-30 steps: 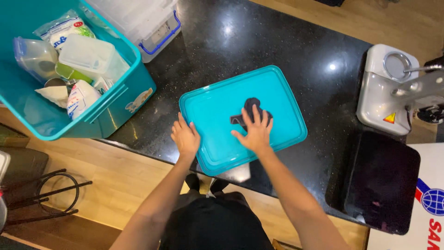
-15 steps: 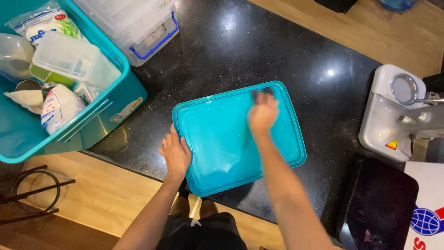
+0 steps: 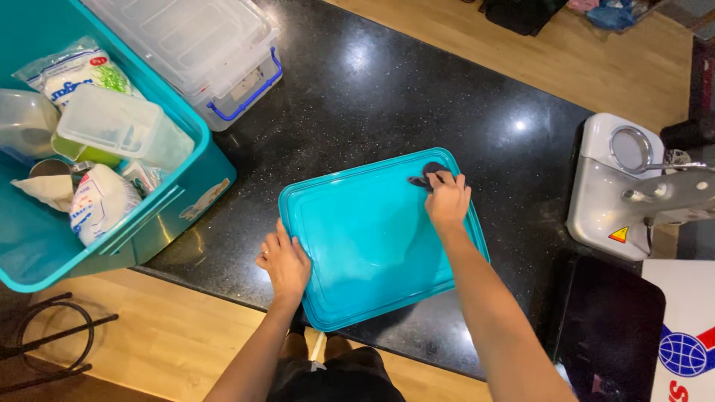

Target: Cleaning a plastic container lid with a cloth and organizing bags of ingredients in a bin.

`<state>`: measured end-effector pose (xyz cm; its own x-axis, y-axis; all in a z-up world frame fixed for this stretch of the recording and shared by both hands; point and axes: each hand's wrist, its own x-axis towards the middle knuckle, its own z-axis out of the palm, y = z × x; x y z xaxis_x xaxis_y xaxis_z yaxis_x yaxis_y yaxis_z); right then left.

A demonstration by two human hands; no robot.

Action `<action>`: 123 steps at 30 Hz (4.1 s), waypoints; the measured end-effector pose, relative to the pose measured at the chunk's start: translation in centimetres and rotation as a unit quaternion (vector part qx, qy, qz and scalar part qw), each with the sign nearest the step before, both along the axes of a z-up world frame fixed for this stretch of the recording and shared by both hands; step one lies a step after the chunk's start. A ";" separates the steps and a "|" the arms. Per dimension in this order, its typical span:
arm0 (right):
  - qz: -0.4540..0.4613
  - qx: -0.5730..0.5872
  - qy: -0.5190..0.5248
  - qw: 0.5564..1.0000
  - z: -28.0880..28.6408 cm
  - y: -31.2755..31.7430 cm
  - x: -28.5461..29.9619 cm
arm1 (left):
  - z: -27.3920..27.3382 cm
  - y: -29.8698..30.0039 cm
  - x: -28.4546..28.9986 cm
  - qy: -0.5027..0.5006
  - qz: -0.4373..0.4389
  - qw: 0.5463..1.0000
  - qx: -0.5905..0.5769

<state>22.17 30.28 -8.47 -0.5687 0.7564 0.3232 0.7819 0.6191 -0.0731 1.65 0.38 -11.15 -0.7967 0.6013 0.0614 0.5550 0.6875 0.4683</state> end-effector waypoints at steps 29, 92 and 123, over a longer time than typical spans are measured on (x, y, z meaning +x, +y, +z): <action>-0.048 0.003 -0.097 0.994 -2.7 -2.4 -1.7 | 0.0 0.5 -0.5 -0.043 -0.049 0.998 -0.018; 0.419 -0.088 -0.097 0.898 1.5 -17.3 -10.6 | -1.2 0.0 -1.3 -0.060 -0.045 0.991 0.114; 0.399 -0.044 -0.031 0.915 -0.7 -13.5 -15.9 | -1.7 0.6 -1.9 -0.051 -0.045 0.989 0.128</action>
<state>6.27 16.79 -9.14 -0.9665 0.1140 0.2298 0.0876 0.9887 -0.1219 -0.21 0.96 -12.85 -0.7504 0.6453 0.1433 0.5500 0.4892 0.6769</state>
